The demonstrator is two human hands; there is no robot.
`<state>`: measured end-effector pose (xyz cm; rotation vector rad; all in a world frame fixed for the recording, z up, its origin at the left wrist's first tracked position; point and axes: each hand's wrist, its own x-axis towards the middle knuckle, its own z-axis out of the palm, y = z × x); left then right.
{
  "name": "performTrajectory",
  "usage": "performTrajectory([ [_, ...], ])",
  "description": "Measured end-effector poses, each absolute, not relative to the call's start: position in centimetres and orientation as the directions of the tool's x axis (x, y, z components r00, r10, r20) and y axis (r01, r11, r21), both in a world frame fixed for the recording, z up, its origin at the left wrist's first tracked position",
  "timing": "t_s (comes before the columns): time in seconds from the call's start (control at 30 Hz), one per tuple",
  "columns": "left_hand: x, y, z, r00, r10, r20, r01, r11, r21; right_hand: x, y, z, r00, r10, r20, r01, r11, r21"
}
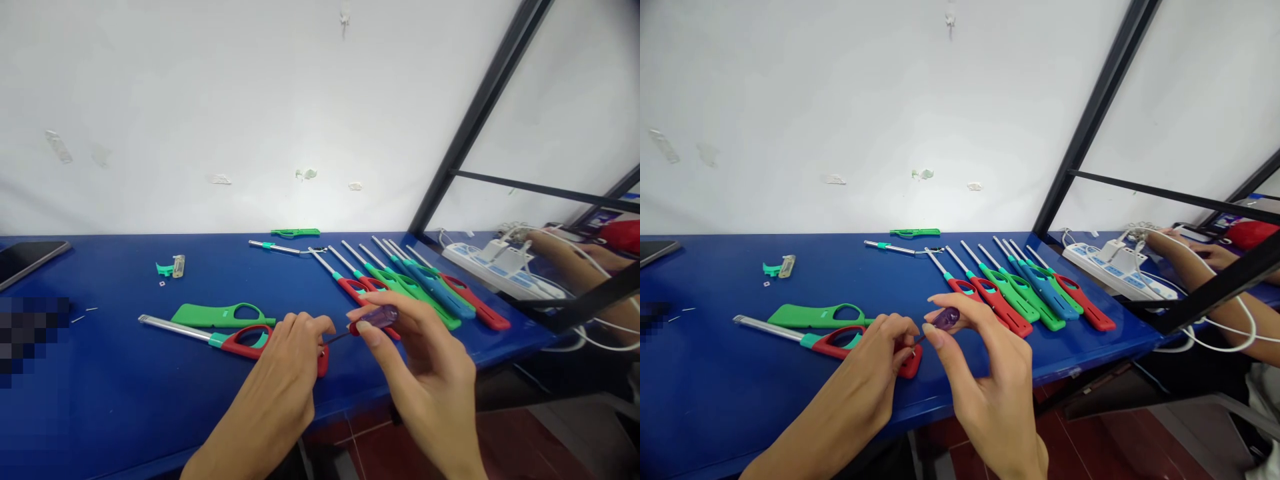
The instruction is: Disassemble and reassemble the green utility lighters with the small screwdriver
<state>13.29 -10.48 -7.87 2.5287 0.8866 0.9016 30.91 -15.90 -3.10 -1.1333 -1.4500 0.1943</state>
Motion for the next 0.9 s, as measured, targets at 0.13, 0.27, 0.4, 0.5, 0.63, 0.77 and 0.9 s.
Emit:
performTrajectory([
  [0.13, 13.17, -10.64, -7.50, 0.609, 0.641, 0.467, 0.460, -0.765, 0.451, 30.88, -15.89, -3.09, 0.214, 0.712, 0.669, 0.503, 0.506, -0.700],
  [0.27, 13.22, -10.63, -7.08, 0.605, 0.649, 0.460, 0.450, -0.756, 0.475, 30.95, -15.86, -3.05, 0.217, 0.711, 0.669, 0.508, 0.503, -0.700],
  [0.4, 13.23, -10.67, -6.95, 0.605, 0.647, 0.464, 0.446, -0.758, 0.476, 31.02, -15.89, -3.06, 0.224, 0.705, 0.673, 0.521, 0.496, -0.694],
  [0.5, 13.24, -10.59, -7.07, 0.603, 0.647, 0.467, 0.451, -0.759, 0.469, 31.00, -16.00, -3.00, 0.222, 0.700, 0.679, 0.534, 0.495, -0.685],
  [0.63, 13.19, -10.53, -7.39, 0.645, 0.621, 0.446, 0.444, -0.779, 0.442, 30.92, -16.03, -2.83, 0.213, 0.678, 0.703, 0.553, 0.510, -0.659],
  [0.77, 13.02, -10.65, -7.59, 0.649, 0.612, 0.452, 0.458, -0.789, 0.410, 30.79, -15.98, -2.68, 0.198, 0.671, 0.715, 0.565, 0.518, -0.643],
  [0.9, 13.00, -10.46, -7.80, 0.636, 0.602, 0.483, 0.470, -0.799, 0.377, 30.87, -16.11, -2.78, 0.197, 0.681, 0.705, 0.565, 0.509, -0.649],
])
